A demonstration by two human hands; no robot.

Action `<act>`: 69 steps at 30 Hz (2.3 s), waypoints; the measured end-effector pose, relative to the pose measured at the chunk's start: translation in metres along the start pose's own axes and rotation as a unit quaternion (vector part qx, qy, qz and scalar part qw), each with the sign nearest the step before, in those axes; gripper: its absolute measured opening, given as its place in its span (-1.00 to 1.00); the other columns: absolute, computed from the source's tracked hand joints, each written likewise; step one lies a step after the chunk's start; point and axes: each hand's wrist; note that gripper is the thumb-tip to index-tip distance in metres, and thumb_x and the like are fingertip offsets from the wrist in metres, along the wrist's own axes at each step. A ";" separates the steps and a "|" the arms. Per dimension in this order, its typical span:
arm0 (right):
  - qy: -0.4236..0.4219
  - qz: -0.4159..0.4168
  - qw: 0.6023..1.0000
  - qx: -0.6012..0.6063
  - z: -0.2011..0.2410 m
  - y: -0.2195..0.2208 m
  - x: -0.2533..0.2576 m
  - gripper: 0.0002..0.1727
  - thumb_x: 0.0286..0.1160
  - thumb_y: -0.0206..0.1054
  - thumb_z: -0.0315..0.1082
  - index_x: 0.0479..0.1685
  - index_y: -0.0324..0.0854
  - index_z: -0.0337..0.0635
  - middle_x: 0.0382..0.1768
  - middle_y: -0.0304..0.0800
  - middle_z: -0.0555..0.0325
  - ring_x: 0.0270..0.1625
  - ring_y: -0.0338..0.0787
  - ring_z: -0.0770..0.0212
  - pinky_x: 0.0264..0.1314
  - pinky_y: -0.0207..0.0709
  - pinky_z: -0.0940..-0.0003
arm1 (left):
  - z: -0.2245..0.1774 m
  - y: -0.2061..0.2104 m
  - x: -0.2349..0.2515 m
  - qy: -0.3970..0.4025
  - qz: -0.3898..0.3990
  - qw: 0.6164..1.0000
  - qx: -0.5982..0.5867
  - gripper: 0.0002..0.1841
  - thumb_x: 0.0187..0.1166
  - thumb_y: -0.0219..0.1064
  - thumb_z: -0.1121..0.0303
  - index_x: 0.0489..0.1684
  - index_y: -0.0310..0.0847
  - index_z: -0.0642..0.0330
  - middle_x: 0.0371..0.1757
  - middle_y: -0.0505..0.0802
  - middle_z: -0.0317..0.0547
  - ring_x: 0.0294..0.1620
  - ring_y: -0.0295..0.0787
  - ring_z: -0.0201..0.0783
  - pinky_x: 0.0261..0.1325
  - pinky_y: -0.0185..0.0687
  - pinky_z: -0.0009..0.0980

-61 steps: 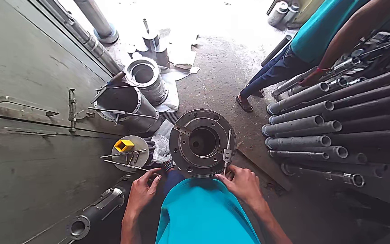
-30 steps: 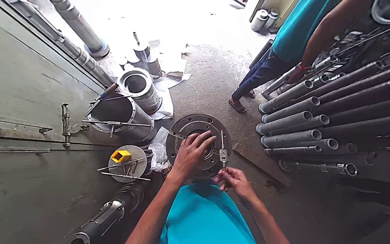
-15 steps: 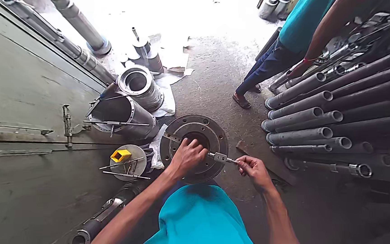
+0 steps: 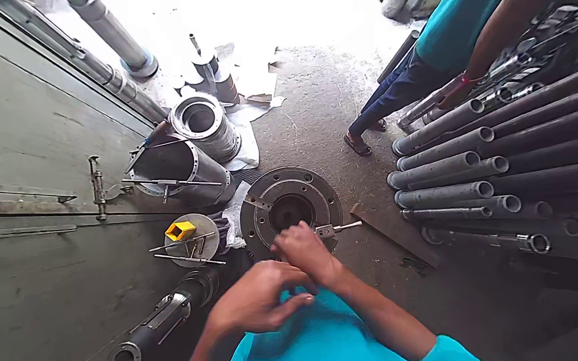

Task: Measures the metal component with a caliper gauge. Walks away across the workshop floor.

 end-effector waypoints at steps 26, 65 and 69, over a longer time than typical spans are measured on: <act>0.326 -0.241 0.854 0.325 -0.114 -0.008 -0.108 -0.80 0.67 0.29 -0.30 -0.10 0.75 -0.24 -0.54 0.71 0.28 -0.55 0.67 0.43 -0.39 0.64 0.42 | 0.056 0.044 0.055 -0.071 -0.149 0.908 0.385 -0.72 0.64 0.25 0.21 0.06 0.79 0.13 -0.14 0.86 -0.02 0.00 0.79 0.07 -0.02 0.62 -0.04; 0.199 -0.179 0.957 -0.108 -0.121 -0.006 -0.147 -0.36 0.68 0.14 0.20 0.33 0.74 -0.17 0.07 0.93 -0.01 0.00 0.86 -0.20 0.06 0.61 -0.28 | 0.102 0.047 -0.080 -0.167 -0.426 0.885 -0.083 -0.74 0.68 0.21 0.36 0.10 0.79 0.23 -0.26 0.91 -0.33 -0.37 0.80 -0.53 -0.28 0.76 -0.57; 0.183 -0.182 0.966 -0.030 -0.089 -0.019 -0.060 -0.51 0.68 0.24 0.05 0.38 0.72 -0.03 0.13 0.90 0.09 0.18 0.80 -0.13 0.25 0.58 -0.27 | 0.103 0.051 -0.076 -0.183 -0.418 0.885 -0.088 -0.75 0.67 0.22 0.37 0.10 0.80 0.20 -0.27 0.92 -0.35 -0.38 0.80 -0.52 -0.30 0.76 -0.56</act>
Point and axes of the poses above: each hand's wrist, its own x-axis towards the middle knuckle, its own y-axis out of the palm, z = x × y
